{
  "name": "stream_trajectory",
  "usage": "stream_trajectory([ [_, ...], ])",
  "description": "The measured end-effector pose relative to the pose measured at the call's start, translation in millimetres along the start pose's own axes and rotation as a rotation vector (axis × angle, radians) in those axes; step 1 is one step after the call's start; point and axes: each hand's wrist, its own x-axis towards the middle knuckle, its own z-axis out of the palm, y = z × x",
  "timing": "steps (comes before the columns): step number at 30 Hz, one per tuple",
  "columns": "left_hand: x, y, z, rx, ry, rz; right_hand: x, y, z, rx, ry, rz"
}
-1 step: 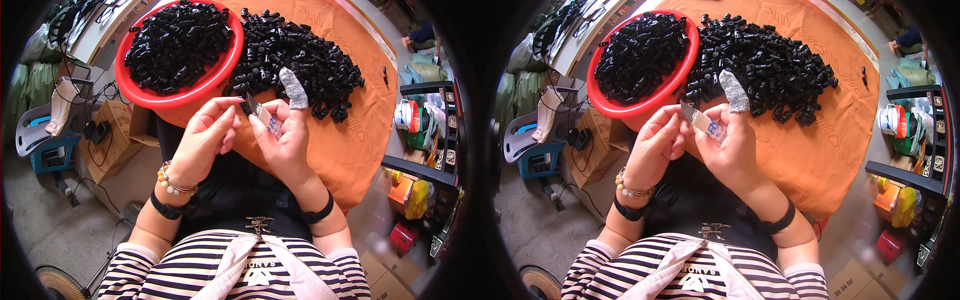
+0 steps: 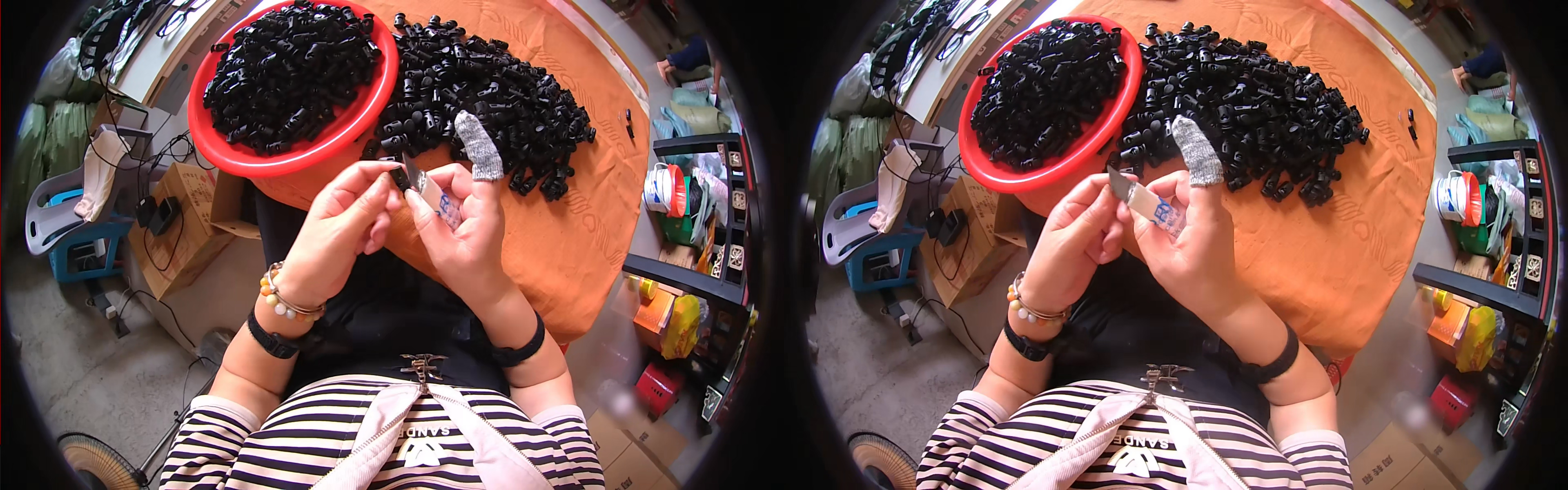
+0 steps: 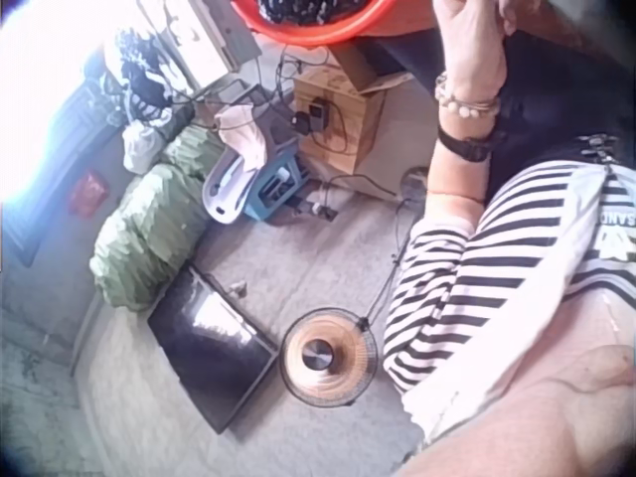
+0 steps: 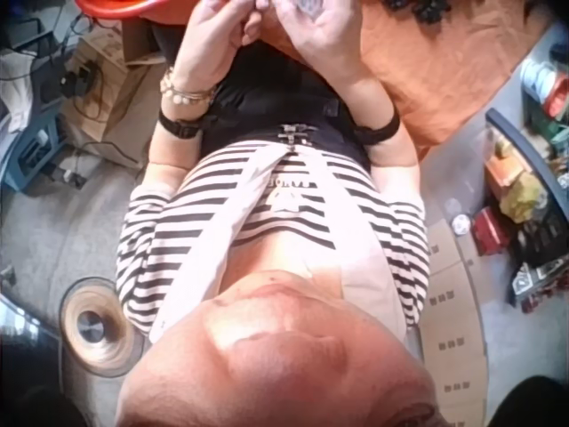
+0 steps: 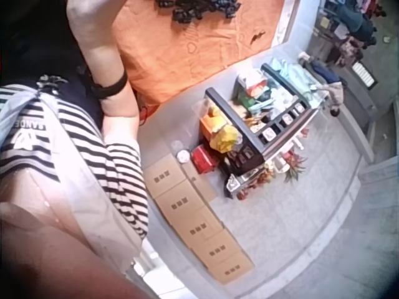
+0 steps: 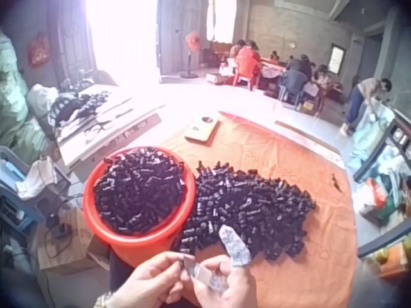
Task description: Trimming excess plastic flash from small black shoe components using a small craft blade.
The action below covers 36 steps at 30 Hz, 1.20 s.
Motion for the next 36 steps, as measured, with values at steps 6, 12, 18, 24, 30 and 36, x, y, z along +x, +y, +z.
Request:
stream_trajectory([
  [6,-2,-2,1,-0.226,-0.088,-0.025,-8,-18,1,0.156,-0.079,0.026],
  [12,-6,10,4,-0.265,-0.067,-0.121,-10,-25,-10,0.199,-0.078,0.096],
  [18,-3,2,-2,-0.375,-0.146,-0.08,-15,-20,-12,0.22,-0.063,0.082],
  [24,-4,-2,3,-0.35,-0.152,-0.057,-14,-25,-16,0.082,-0.122,0.075],
  [30,-4,-2,4,-0.353,-0.171,-0.069,-15,-20,-13,0.111,-0.086,0.042],
  [36,-4,-3,4,-0.416,-0.173,-0.079,-16,-18,-14,0.112,-0.095,0.017],
])
